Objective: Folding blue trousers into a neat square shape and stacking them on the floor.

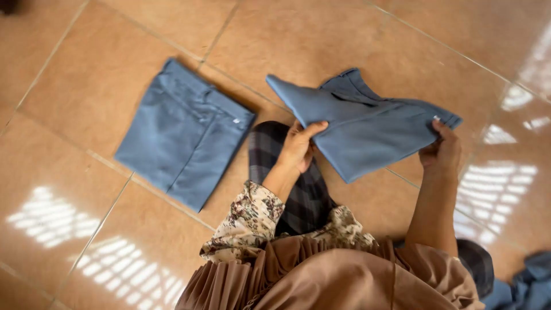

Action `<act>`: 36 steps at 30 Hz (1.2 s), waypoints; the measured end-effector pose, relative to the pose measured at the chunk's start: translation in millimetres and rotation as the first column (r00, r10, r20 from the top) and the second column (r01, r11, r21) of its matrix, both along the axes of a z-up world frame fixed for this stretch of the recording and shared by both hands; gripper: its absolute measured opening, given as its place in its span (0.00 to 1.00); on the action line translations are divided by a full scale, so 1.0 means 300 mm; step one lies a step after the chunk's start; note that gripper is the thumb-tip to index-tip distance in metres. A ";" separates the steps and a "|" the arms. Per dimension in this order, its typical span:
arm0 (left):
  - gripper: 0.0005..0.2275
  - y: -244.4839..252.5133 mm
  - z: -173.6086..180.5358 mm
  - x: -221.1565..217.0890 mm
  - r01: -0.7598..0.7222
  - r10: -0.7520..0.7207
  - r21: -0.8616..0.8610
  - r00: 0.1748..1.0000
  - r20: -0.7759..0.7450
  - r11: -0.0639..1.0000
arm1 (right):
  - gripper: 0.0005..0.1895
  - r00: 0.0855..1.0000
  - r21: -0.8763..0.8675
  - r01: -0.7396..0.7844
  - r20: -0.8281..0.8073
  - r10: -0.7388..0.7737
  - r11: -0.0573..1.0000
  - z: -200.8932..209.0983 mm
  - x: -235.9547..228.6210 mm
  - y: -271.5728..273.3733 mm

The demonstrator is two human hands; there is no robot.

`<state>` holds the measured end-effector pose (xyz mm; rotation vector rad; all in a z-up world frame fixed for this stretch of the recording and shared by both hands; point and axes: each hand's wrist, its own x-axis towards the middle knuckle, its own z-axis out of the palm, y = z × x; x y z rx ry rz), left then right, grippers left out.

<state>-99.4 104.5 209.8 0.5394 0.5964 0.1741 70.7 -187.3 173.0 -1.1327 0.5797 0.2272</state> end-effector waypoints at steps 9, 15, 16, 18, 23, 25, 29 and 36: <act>0.16 0.756 -0.045 -0.402 -0.544 0.572 0.311 0.820 0.000 0.779 | 0.31 0.788 0.136 -0.576 0.353 0.504 0.806 -0.013 0.153 0.975; 0.29 0.847 -0.087 -0.863 -0.590 0.749 0.495 0.626 -0.219 0.638 | 0.48 0.730 0.092 -0.684 0.097 0.677 0.724 0.006 -0.278 1.448; 0.29 0.833 -0.149 -0.900 -0.595 0.753 0.494 0.620 -0.220 0.634 | 0.48 0.725 0.091 -0.689 0.097 0.682 0.719 -0.061 -0.320 1.471; 0.33 0.799 -0.275 -0.965 -0.539 0.752 0.532 0.538 -0.380 0.654 | 0.49 0.666 -0.019 -0.744 -0.099 0.739 0.668 -0.198 -0.397 1.504; 0.35 0.774 -0.486 -1.025 -0.530 0.714 0.480 0.503 -0.486 0.700 | 0.49 0.664 -0.150 -0.748 -0.179 0.726 0.646 -0.494 -0.373 1.493; 0.35 0.755 -0.527 -1.047 -0.521 0.714 0.489 0.499 -0.490 0.700 | 0.49 0.662 -0.180 -0.749 -0.186 0.726 0.637 -0.467 -0.392 1.463; 0.31 0.789 -0.624 -1.070 -0.577 0.806 0.563 0.438 -0.399 0.592 | 0.48 0.630 -0.185 -0.774 -0.129 0.766 0.606 -0.353 -0.403 1.441; 0.27 0.777 -0.770 -1.115 -0.575 0.830 0.599 0.402 -0.387 0.558 | 0.44 0.493 -0.491 -0.781 -0.105 0.864 0.386 -0.163 -0.458 1.365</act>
